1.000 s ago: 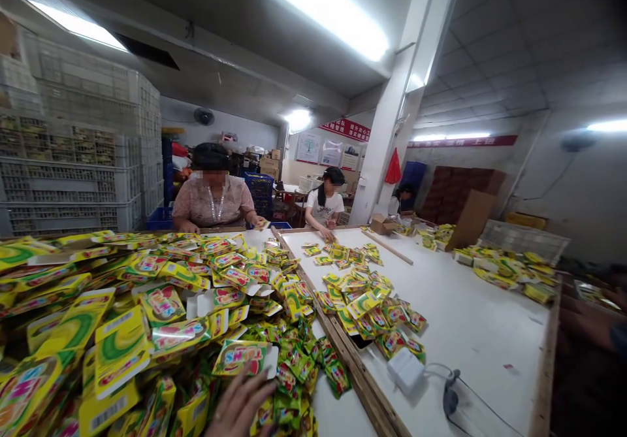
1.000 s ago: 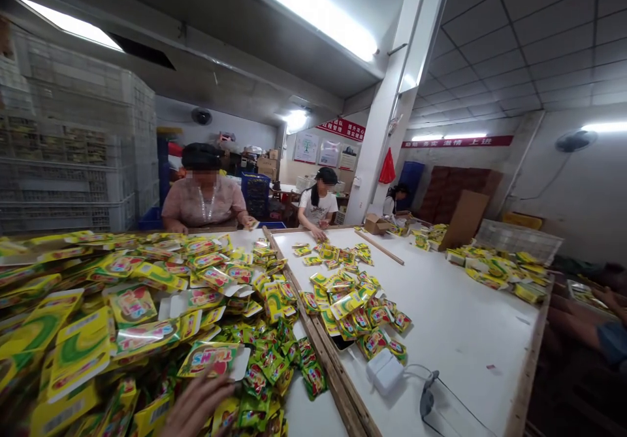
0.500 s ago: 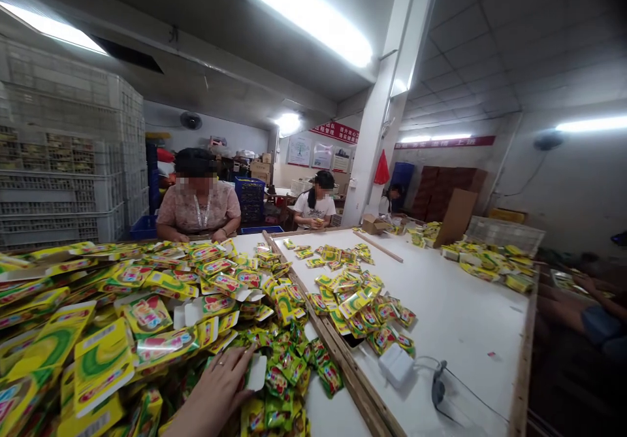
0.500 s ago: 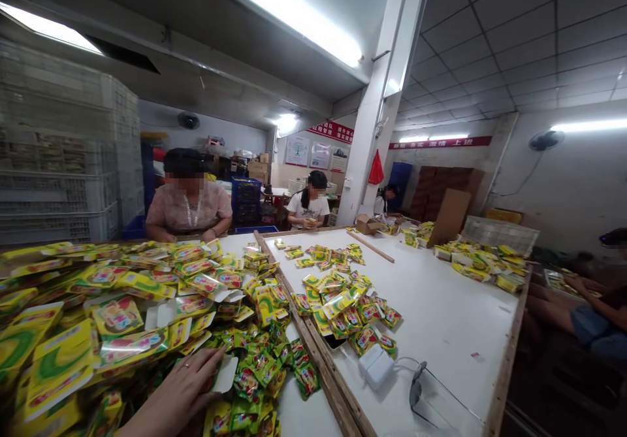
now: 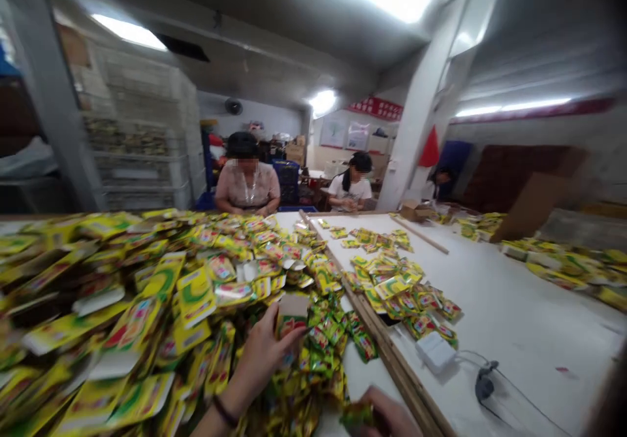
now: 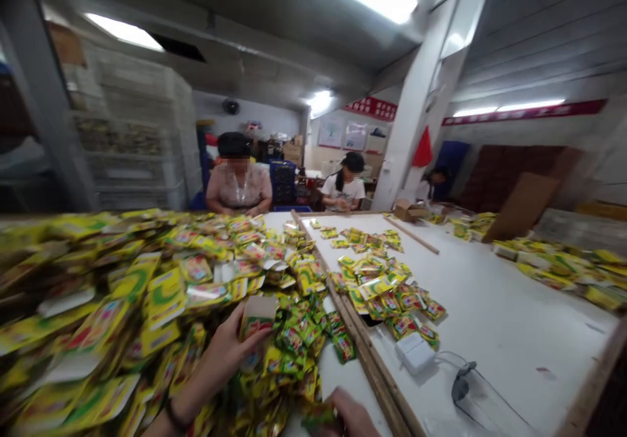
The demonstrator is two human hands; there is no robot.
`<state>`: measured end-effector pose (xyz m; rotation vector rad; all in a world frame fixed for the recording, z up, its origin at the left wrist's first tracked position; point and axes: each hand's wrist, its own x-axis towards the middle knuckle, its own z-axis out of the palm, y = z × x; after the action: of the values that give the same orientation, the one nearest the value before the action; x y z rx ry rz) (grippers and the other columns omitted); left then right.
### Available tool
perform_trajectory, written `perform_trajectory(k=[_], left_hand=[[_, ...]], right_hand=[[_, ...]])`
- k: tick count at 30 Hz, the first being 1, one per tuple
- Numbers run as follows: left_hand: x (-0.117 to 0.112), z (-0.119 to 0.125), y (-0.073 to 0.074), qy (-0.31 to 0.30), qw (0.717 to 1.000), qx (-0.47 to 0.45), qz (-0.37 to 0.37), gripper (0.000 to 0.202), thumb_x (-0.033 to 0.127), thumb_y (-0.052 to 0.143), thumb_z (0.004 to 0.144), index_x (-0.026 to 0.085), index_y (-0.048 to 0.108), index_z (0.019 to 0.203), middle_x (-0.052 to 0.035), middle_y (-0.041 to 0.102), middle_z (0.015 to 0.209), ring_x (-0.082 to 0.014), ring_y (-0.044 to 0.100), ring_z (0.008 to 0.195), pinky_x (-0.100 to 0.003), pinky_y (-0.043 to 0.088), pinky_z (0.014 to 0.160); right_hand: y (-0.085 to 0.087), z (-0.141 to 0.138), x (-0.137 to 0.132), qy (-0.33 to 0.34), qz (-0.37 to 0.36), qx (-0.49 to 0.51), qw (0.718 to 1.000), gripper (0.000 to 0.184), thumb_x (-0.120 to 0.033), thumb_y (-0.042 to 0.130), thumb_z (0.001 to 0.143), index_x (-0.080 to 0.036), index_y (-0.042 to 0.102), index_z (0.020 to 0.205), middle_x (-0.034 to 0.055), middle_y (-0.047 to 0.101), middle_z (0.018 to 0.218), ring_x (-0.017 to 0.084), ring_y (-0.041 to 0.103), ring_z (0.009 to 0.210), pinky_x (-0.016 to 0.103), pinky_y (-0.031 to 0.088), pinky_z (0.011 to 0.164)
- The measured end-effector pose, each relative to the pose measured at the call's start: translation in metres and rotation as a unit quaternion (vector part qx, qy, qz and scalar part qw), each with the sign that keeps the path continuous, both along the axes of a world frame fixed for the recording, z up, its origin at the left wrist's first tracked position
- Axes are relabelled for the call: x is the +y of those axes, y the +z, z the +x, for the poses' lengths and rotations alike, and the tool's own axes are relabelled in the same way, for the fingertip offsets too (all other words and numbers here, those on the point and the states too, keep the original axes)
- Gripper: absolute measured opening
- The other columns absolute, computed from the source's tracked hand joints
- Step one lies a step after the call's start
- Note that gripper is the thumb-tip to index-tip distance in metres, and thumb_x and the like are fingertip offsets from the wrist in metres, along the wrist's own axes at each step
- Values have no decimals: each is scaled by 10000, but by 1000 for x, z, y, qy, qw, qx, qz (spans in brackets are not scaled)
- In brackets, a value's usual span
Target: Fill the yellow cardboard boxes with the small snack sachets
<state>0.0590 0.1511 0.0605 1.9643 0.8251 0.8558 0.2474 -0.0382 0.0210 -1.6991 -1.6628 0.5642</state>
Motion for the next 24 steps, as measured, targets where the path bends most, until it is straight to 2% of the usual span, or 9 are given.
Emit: perform_trajectory(k=[3, 7, 10, 13, 16, 18, 20, 22, 24], left_hand=[[-9, 0, -4, -5, 989, -95, -116, 434, 446, 628, 707, 156, 564, 1024, -109, 668, 1032, -254, 618, 957, -345, 477, 837], [-29, -4, -11, -76, 946, -192, -251, 278, 324, 571, 728, 154, 645, 936, -94, 667, 1066, -244, 568, 1065, -348, 402, 961], [-50, -3, -19, -118, 921, -200, -312, 238, 310, 605, 720, 143, 647, 883, -77, 686, 922, -223, 616, 914, -345, 443, 892], [-71, 0, -34, -115, 914, -188, -341, 285, 310, 682, 668, 133, 606, 878, -48, 661, 804, -170, 613, 713, -291, 492, 703], [-91, -4, -47, -139, 921, -158, -327, 235, 313, 648, 707, 124, 584, 829, -33, 622, 712, -127, 565, 579, -236, 457, 554], [-102, -10, -54, -137, 937, -127, -295, 231, 281, 629, 723, 131, 592, 895, -31, 626, 736, -126, 562, 599, -228, 451, 560], [-112, -16, -57, -107, 956, -84, -261, 292, 241, 631, 711, 157, 592, 989, -25, 642, 802, -138, 573, 665, -234, 458, 613], [-122, -21, -60, -87, 967, -37, -235, 328, 226, 633, 697, 180, 597, 1019, -19, 651, 856, -158, 582, 730, -251, 462, 672], [-132, -25, -63, -88, 971, -1, -222, 324, 223, 636, 680, 188, 607, 1001, -19, 650, 892, -180, 584, 791, -270, 461, 724]], right_hand=[[-2, 2, 2, -12, -23, 103, 994, 216, -374, 519, 881, -168, 586, 883, 27, 589, 767, 121, 554, 601, 246, 476, 510], [18, 0, 9, -30, 6, 294, 955, 211, -349, 559, 860, -171, 533, 971, -30, 546, 628, 59, 446, 394, 190, 392, 358], [40, -11, 22, -14, 71, 363, 929, 168, -297, 573, 857, -200, 522, 984, -62, 517, 558, 71, 458, 358, 193, 409, 325], [54, -28, 38, 17, 101, 388, 916, 158, -269, 607, 830, -226, 542, 968, -41, 557, 668, 75, 490, 397, 208, 440, 337], [55, -40, 45, 77, 58, 327, 940, 141, -256, 616, 819, -225, 591, 954, 2, 562, 820, 82, 532, 502, 204, 456, 396], [51, -44, 41, 120, 29, 221, 967, 127, -227, 602, 824, -217, 629, 948, 37, 558, 899, 121, 582, 682, 215, 493, 518], [45, -46, 32, 157, 16, 91, 983, 168, -177, 552, 846, -217, 643, 982, 64, 555, 954, 153, 580, 833, 244, 500, 668], [40, -49, 20, 190, -9, -28, 981, 240, -128, 481, 867, -224, 634, 1025, 69, 554, 958, 153, 575, 837, 259, 477, 722], [37, -51, 10, 219, -46, -108, 969, 283, -104, 433, 874, -228, 627, 1039, 64, 557, 935, 145, 572, 779, 253, 463, 694]])
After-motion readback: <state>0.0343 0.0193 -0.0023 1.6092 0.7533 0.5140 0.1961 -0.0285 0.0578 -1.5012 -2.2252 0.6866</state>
